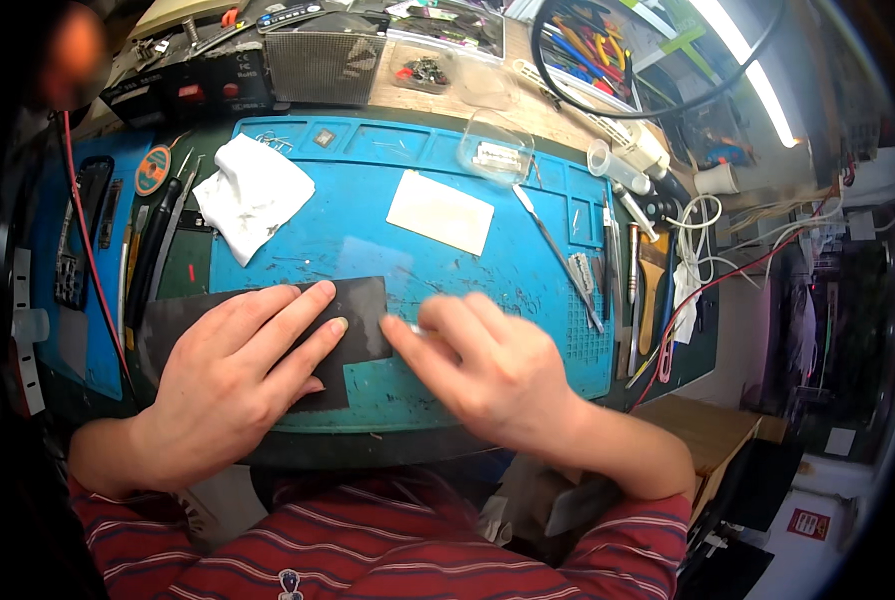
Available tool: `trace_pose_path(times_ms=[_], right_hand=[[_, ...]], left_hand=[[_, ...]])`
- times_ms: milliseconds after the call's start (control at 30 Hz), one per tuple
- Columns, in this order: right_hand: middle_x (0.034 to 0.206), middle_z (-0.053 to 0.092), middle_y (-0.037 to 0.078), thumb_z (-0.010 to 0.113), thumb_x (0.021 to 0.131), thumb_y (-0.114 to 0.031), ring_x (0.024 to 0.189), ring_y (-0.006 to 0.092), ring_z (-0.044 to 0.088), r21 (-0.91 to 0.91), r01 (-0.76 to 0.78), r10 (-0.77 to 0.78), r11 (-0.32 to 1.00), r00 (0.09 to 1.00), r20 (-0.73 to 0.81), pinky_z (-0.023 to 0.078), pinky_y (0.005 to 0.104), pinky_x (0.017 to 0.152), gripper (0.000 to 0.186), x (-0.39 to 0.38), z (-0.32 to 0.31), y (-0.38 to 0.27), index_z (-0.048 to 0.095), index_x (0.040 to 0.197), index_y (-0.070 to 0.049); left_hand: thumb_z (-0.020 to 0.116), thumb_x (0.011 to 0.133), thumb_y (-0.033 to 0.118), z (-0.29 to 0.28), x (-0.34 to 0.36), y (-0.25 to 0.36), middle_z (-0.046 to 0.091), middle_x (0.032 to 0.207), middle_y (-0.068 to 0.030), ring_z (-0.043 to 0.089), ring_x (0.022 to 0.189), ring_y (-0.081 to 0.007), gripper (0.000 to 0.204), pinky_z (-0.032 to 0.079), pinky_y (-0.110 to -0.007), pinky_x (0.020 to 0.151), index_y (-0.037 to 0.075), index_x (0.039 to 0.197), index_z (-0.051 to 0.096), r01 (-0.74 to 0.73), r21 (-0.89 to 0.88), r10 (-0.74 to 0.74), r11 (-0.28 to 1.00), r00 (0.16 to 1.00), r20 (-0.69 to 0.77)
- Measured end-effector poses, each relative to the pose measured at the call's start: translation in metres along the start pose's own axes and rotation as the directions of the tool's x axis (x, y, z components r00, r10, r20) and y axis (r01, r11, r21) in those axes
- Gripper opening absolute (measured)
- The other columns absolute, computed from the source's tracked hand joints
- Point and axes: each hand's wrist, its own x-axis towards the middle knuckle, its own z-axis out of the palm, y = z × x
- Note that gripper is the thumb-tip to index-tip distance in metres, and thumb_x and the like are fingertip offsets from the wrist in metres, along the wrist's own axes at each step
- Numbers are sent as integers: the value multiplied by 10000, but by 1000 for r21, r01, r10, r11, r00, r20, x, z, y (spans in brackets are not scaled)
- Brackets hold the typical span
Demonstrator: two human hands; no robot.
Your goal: The person sharpens a small metal tool on a dark rectangular sharpening stone placed on a blue workbench. They repeatedly rub the tool's edge against the stone, occasionally wiping the tool with a white cloth and adjusting its position.
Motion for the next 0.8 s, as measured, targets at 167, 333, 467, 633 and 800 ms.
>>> trace_pose_path(times_ms=[167,333,467,633,800], right_hand=[[979,628,23,801,822,-32,778,152,644,-16,-7,7,1000,1000,2,541,284,583,396,-1,-1,-1,819,1213,-92],[974,633,25,802,822,-32,750,149,634,-24,-2,1,1000,1000,-22,540,286,585,388,11,4,7,831,1205,-91],[992,625,27,794,826,-34,785,153,642,-9,0,1,1000,1000,14,544,290,586,389,-5,-1,-1,815,1211,-86],[990,644,26,793,807,-40,760,148,640,-13,-1,1,1000,1000,-14,540,281,580,412,10,5,9,825,1215,-85],[997,631,22,790,811,-40,785,147,643,-19,-1,1,1000,1000,3,537,279,577,414,0,0,-2,815,1221,-90]], left_hand=[[847,804,205,-1,0,-2,656,1509,-155,659,1297,-318,583,577,-449,1050,6,1343,747,2,-23,-2,1000,1000,-1],[848,804,208,-1,-1,0,654,1514,-151,658,1299,-315,581,578,-448,1048,9,1340,748,3,8,-3,1000,1000,7],[851,802,212,-1,0,-2,651,1521,-149,653,1307,-309,588,576,-448,1052,12,1345,747,-3,10,3,1000,1000,15],[854,798,211,0,0,-1,650,1525,-148,650,1311,-309,597,575,-448,1053,13,1351,745,3,2,-3,1000,1000,8],[853,795,209,-1,-1,0,649,1526,-148,651,1309,-309,600,573,-447,1056,14,1353,745,9,-3,-9,1000,1000,6]])
